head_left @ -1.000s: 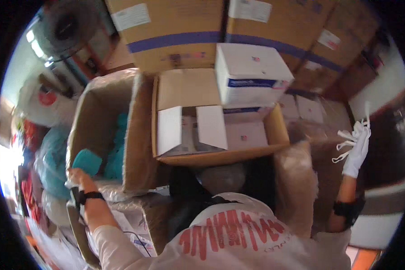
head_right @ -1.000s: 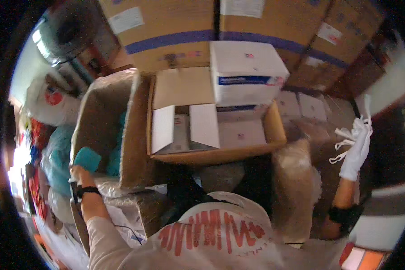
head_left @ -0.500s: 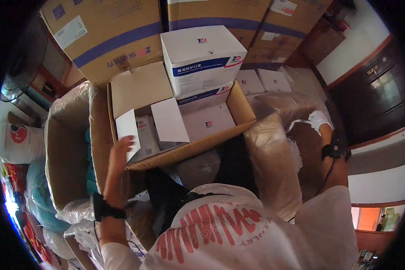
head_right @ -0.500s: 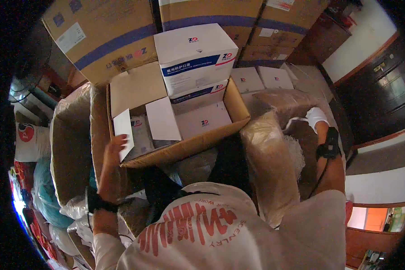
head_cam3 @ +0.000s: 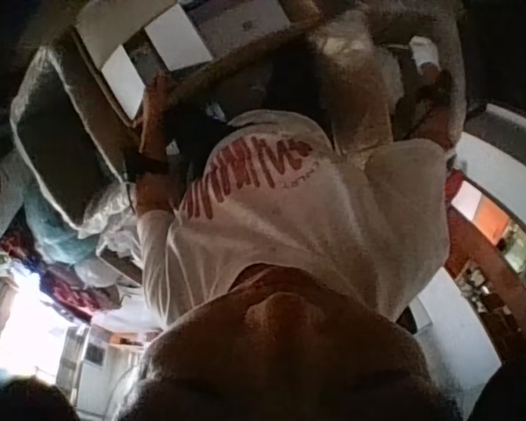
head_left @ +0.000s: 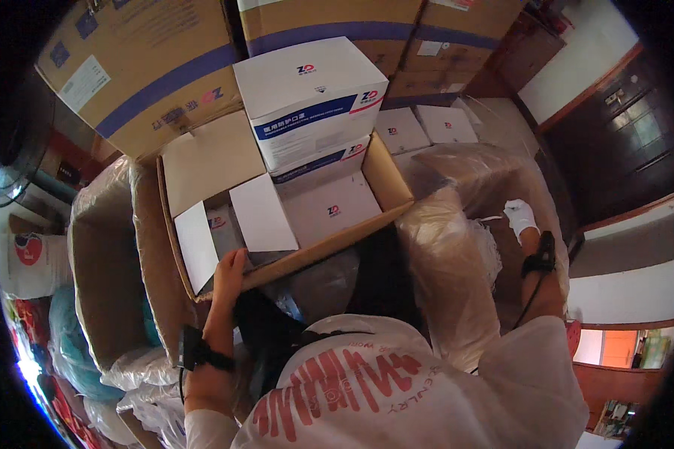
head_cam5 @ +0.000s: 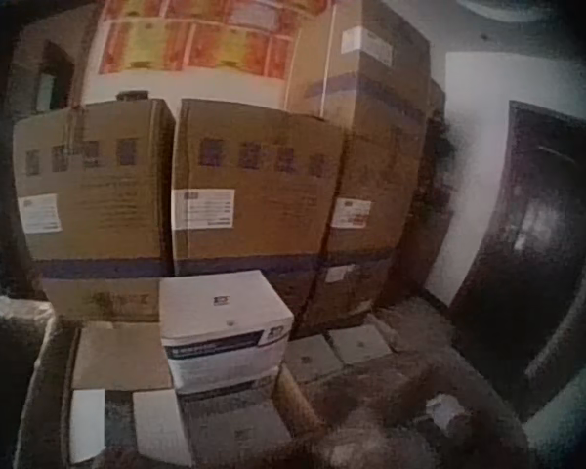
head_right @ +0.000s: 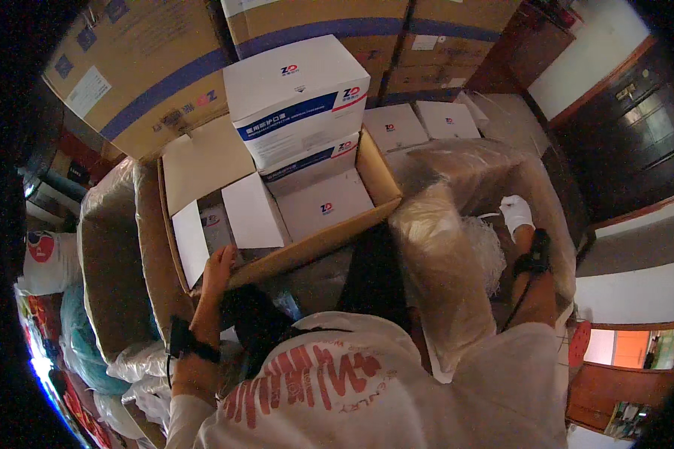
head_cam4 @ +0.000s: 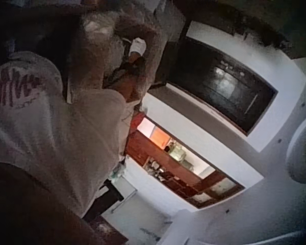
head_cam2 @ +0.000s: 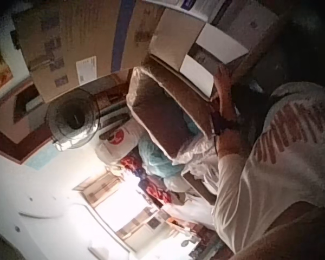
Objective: Checking and packing medical masks and supplies into boxes.
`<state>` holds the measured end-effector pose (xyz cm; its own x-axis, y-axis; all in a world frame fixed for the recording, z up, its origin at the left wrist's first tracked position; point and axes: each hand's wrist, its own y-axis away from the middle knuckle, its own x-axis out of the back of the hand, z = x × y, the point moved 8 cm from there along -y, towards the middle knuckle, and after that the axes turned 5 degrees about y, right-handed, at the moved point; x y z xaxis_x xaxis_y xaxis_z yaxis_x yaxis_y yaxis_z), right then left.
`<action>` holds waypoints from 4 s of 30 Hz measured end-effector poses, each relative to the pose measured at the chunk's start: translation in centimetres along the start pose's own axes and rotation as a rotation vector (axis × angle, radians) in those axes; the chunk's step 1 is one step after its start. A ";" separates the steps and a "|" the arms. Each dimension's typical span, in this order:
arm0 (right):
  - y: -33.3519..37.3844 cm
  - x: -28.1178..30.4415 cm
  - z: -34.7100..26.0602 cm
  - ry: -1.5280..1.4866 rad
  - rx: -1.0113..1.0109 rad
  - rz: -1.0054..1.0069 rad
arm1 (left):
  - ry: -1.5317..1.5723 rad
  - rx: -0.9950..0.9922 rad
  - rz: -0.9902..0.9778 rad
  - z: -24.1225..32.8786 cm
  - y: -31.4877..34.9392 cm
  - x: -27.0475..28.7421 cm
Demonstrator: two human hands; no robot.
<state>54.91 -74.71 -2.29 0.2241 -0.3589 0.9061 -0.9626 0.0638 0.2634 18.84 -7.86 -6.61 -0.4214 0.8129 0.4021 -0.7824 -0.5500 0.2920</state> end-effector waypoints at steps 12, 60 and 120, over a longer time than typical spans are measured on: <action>9.1 -2.4 -21.4 -0.361 0.348 -0.063 | -0.088 -0.381 0.095 4.8 0.5 -2.7; 31.2 -17.0 -49.2 -0.736 0.976 -0.558 | 0.783 -0.251 0.241 8.7 3.6 7.5; 35.0 -18.8 -51.2 -0.032 1.527 -0.482 | -0.599 -0.424 0.017 11.4 9.0 4.5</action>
<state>24.77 -18.01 6.84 0.5540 -0.0889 0.8278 -0.0540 -0.9960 -0.0709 15.12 -11.38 7.67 -0.2071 0.4941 0.8443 -0.9394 -0.3416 -0.0305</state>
